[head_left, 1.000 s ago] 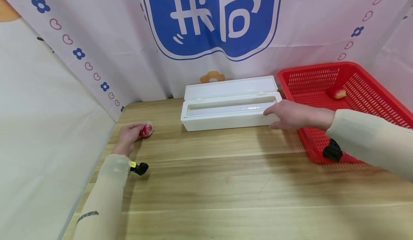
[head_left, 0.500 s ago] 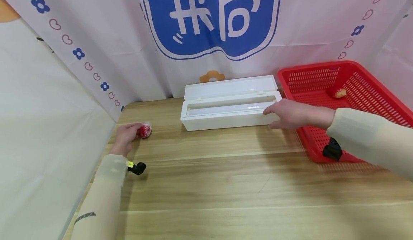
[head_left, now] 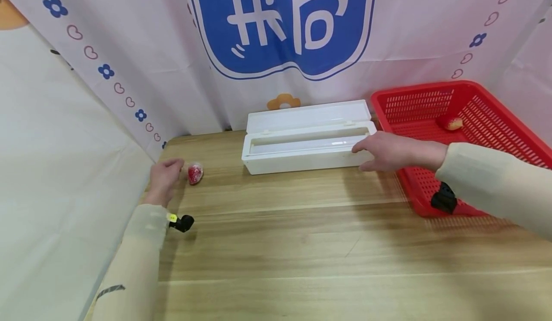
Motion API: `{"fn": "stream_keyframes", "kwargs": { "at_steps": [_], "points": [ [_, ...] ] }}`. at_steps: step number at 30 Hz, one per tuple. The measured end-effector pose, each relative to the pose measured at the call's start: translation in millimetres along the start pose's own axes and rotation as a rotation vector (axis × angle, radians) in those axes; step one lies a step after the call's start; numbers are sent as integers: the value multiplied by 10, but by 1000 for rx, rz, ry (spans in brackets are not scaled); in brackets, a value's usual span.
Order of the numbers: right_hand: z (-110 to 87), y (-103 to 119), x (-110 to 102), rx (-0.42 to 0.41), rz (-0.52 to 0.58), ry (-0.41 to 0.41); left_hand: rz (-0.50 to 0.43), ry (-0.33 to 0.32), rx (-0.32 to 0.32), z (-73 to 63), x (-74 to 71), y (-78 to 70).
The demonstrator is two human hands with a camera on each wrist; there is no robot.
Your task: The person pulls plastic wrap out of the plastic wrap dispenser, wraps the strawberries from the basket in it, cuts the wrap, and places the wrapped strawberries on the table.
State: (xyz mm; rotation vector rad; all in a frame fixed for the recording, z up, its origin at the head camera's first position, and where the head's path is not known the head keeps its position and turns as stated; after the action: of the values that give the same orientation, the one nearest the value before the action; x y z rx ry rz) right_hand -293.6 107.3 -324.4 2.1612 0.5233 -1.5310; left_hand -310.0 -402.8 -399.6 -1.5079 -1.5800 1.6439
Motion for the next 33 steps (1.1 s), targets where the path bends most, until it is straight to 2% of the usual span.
{"fn": "stream_keyframes", "kwargs": {
  "at_steps": [6,10,15,21,25,29,33],
  "points": [
    [9,-10,-1,-6,2,-4,40,-17,108,-77,50,-270],
    [7,-5,-15,-12,6,-2,67,8,195,-211,194,-540],
    [-10,-2,-28,-24,11,-5,141,23,350,-437,415,-931],
    [-26,-29,-11,-37,23,5,155,114,517,-735,753,-1310],
    [-38,-37,-23,-64,33,9,194,192,657,-920,1024,-1534],
    [-51,-35,-44,-85,45,30,255,254,764,-1050,1296,-1669],
    [-54,-29,-90,-87,44,53,362,314,832,-1107,1554,-1700]
  ]
}}
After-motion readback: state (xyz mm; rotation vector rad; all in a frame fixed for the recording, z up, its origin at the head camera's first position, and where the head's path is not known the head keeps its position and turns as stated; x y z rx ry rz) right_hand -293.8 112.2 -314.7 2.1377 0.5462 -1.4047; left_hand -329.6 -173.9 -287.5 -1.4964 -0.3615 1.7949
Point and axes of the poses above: each hand's wrist, its own z-axis towards the middle knuckle, its own x-axis out of the palm, y = z × x, the point moved 10 cm from there along z, towards the middle knuckle, and after that the axes turned 8 degrees about -z, right-handed, at the moved point
